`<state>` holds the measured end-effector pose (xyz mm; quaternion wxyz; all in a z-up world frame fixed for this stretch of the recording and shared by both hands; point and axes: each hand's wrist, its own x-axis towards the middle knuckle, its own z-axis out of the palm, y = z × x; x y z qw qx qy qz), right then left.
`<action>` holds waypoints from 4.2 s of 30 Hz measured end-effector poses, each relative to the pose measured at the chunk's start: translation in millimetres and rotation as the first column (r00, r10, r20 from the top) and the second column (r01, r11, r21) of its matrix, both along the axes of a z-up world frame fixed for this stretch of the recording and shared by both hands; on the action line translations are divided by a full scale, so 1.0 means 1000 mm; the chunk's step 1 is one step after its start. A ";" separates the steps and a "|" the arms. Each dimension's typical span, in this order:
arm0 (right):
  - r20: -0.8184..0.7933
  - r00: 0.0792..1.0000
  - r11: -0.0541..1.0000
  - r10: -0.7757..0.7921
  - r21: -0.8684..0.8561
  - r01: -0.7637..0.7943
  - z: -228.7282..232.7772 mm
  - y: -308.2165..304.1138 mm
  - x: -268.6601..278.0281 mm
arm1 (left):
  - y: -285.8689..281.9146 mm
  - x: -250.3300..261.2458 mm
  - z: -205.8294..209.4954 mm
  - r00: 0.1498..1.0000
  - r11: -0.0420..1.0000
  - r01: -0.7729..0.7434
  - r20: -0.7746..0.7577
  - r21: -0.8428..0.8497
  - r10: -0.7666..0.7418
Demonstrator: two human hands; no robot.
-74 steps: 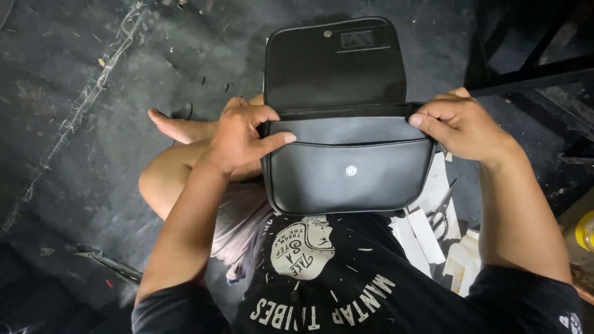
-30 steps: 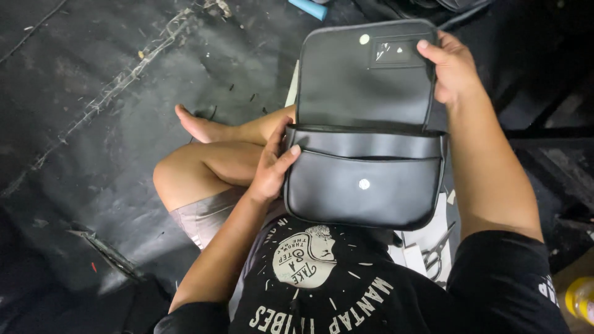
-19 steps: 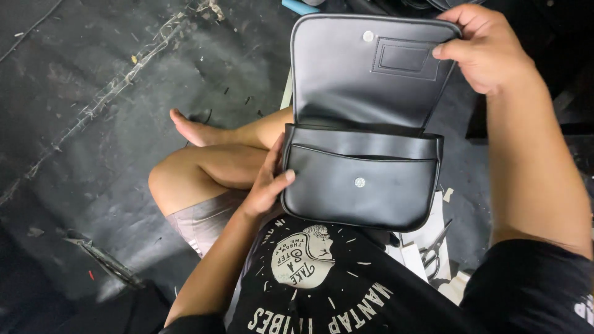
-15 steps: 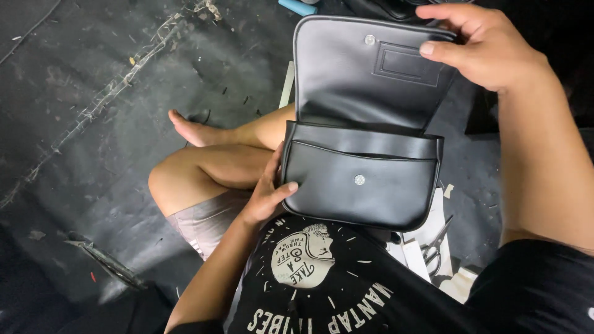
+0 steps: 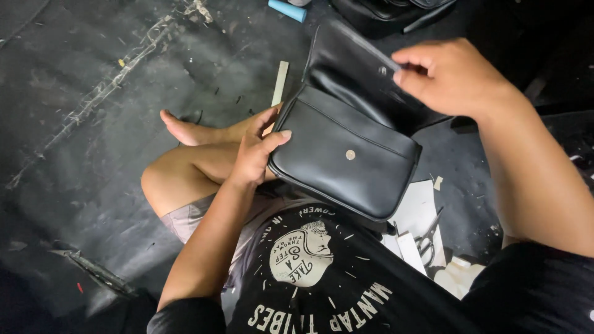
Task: Inspecting and adjusting the flap and seams of a black leather bag.
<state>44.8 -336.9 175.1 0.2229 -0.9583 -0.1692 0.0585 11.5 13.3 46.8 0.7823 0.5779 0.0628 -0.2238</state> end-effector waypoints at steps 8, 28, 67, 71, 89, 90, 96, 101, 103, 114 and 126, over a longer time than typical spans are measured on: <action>-0.073 0.997 0.991 0.039 0.133 -0.029 -0.011 0.029 -0.058 | -0.005 -0.002 -0.057 0.983 0.989 -0.147 -0.114 -0.032 0.143; -0.317 0.948 0.997 0.030 0.072 -0.008 -0.057 0.063 -0.080 | -0.010 -0.008 -0.030 0.955 0.976 -0.207 -0.230 -0.070 0.187; -0.429 0.753 0.422 -0.499 0.639 0.643 -0.137 0.010 -0.148 | 0.014 -0.006 -0.022 0.978 0.987 0.157 0.144 -0.038 -0.150; -0.057 0.919 0.590 -0.389 0.751 0.296 -0.100 -0.005 -0.123 | 0.018 0.010 0.000 0.877 0.955 0.291 0.414 -0.058 -0.242; 0.160 0.807 0.823 -0.568 0.137 0.552 -0.103 0.059 -0.093 | -0.003 0.015 -0.017 0.823 0.968 -0.051 0.560 0.245 -0.098; 0.176 0.795 0.814 -0.580 0.073 0.577 -0.106 0.064 -0.093 | -0.002 0.014 -0.025 0.804 0.939 -0.093 0.581 0.332 -0.126; 0.253 0.777 0.806 -0.576 0.017 0.592 -0.113 0.063 -0.096 | -0.002 0.009 -0.020 0.747 0.928 -0.107 0.645 0.357 -0.162; 0.175 0.819 0.802 -0.547 0.389 0.453 -0.123 0.033 -0.092 | 0.000 0.016 -0.005 0.814 0.978 -0.003 0.569 0.209 -0.119; 0.156 0.833 0.696 -0.531 0.640 0.324 -0.131 0.008 -0.088 | 0.005 0.019 -0.007 0.842 0.980 0.012 0.527 0.199 -0.117; -0.151 0.970 0.457 -0.192 0.861 0.224 -0.086 -0.012 -0.061 | -0.005 0.051 0.020 0.885 0.999 -0.028 0.463 -0.031 0.039; -0.176 0.966 0.420 -0.192 0.874 0.243 -0.095 -0.015 -0.042 | -0.005 0.068 0.003 0.953 0.987 -0.027 0.295 -0.156 0.073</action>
